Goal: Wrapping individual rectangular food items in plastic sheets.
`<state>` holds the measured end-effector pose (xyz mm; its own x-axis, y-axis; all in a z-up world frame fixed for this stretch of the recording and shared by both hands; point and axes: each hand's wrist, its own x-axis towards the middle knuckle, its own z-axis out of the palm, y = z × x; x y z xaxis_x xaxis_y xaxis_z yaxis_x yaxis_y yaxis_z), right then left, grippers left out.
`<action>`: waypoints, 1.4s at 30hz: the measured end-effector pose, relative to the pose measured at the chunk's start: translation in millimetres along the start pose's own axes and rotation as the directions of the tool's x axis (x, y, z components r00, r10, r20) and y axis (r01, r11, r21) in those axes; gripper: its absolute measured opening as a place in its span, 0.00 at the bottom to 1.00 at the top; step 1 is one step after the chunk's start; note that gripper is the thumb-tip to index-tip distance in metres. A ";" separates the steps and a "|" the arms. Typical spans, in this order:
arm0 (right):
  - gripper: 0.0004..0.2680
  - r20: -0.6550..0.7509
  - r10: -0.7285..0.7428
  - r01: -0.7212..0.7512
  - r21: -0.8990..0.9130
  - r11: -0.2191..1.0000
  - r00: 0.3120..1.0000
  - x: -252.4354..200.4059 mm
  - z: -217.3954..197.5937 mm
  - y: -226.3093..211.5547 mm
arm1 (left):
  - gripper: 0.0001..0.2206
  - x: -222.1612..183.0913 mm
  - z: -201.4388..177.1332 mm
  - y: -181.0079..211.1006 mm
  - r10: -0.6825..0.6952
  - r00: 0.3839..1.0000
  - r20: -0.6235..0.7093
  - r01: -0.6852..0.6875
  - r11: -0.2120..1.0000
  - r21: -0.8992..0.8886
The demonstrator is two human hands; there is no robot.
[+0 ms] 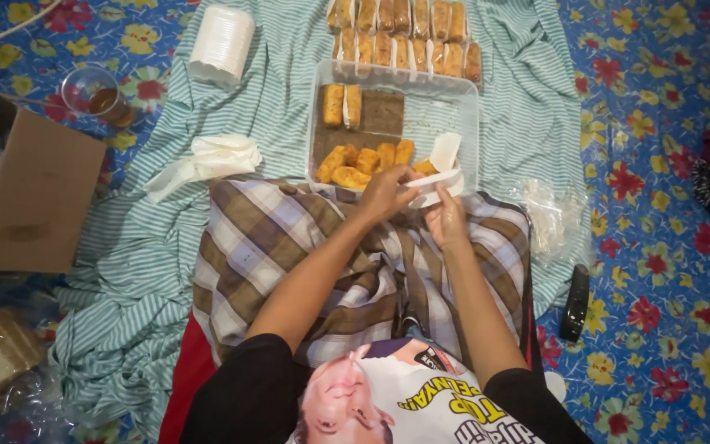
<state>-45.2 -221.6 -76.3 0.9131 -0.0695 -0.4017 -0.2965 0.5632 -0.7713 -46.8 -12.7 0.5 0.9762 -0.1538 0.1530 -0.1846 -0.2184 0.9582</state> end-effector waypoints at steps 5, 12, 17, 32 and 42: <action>0.13 -0.011 0.015 -0.014 0.054 0.998 1.000 -27.5 25.8 -4.5 | 0.06 -2.0 3.4 -11.5 -0.013 1.000 -0.011 0.014 0.995 0.100; 0.15 0.002 0.091 -0.090 0.192 0.977 0.996 -45.9 48.8 -25.5 | 0.09 -2.0 7.2 -7.2 0.007 0.997 0.079 -0.018 0.991 0.130; 0.16 0.014 0.149 -0.148 0.216 0.965 0.989 -32.3 24.8 -12.5 | 0.09 -3.5 7.9 -6.6 -0.006 0.994 0.105 -0.014 0.982 0.187; 0.14 -0.077 0.050 -0.032 0.226 0.974 0.996 5.2 -2.4 -52.8 | 0.07 0.4 -7.0 5.1 0.014 0.998 -0.066 -0.001 0.980 0.198; 0.14 -0.069 0.067 -0.047 0.252 0.967 0.995 -3.3 -13.4 -41.2 | 0.25 4.7 -20.2 -2.3 0.148 0.948 -0.281 -0.071 0.961 0.268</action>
<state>-39.8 -255.6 -49.8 0.8696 -0.0887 -0.4857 -0.2592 0.7553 -0.6020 -39.5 6.6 3.9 0.9304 0.0923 0.3546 -0.2768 -0.4570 0.8453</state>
